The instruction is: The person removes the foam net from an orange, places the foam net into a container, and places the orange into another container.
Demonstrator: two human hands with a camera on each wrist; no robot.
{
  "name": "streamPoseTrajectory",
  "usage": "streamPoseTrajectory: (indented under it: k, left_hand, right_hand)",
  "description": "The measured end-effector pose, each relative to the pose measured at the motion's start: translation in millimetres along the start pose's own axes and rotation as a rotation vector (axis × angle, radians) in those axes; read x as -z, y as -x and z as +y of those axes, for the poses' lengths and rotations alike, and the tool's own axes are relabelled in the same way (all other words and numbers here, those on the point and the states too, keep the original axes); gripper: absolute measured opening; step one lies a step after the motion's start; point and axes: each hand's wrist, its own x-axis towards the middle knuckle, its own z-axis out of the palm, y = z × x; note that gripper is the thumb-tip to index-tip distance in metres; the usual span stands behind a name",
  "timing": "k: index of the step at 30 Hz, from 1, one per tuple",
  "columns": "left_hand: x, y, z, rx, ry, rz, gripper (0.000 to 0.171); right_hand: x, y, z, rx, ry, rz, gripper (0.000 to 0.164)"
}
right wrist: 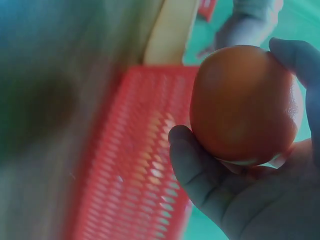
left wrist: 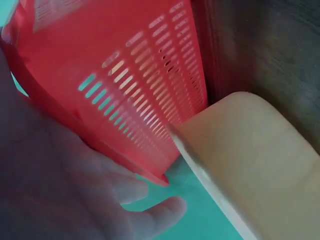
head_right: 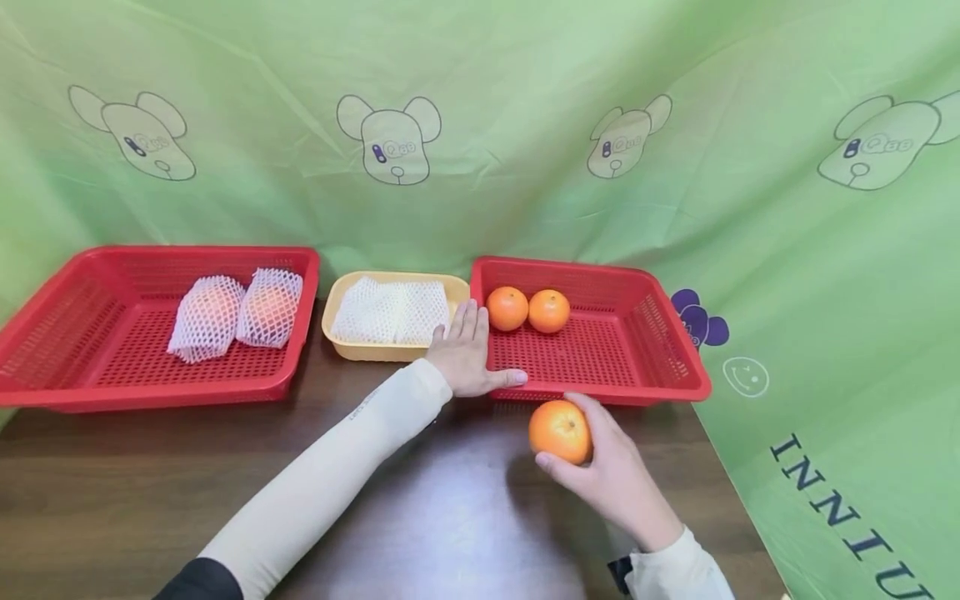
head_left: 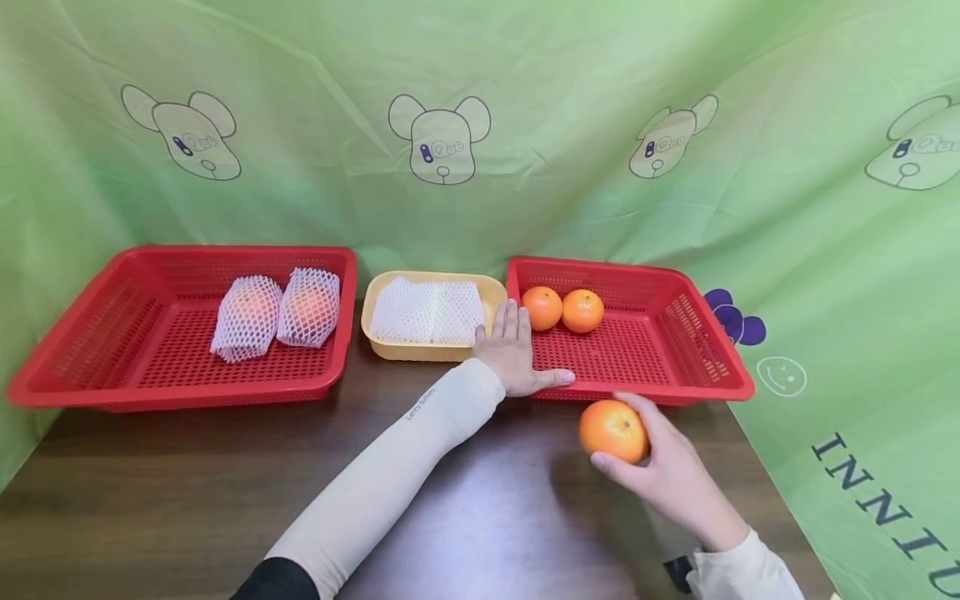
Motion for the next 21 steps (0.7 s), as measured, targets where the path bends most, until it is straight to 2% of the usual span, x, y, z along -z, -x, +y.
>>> streamPoseTrajectory:
  k: [5, 9, 15, 21]
  left_hand:
    - [1.1, -0.7, 1.1, 0.012, -0.004, -0.006, 0.122]
    - [-0.7, -1.4, 1.9, 0.018, 0.001, -0.008, 0.123]
    - [-2.5, -1.1, 2.5, 0.023, 0.004, -0.005, 0.124]
    - [-2.0, 3.2, 2.5, 0.034, 0.018, 0.007, 0.123]
  right_hand:
    - [26, -22, 1, 0.001, 0.043, 0.041, 0.075]
    - [44, -48, 3, -0.016, 0.071, 0.017, 0.076]
    - [70, -97, 15, -0.1, 0.113, -0.025, 0.081]
    - [89, -157, 30, -0.193, 0.12, -0.084, 0.093]
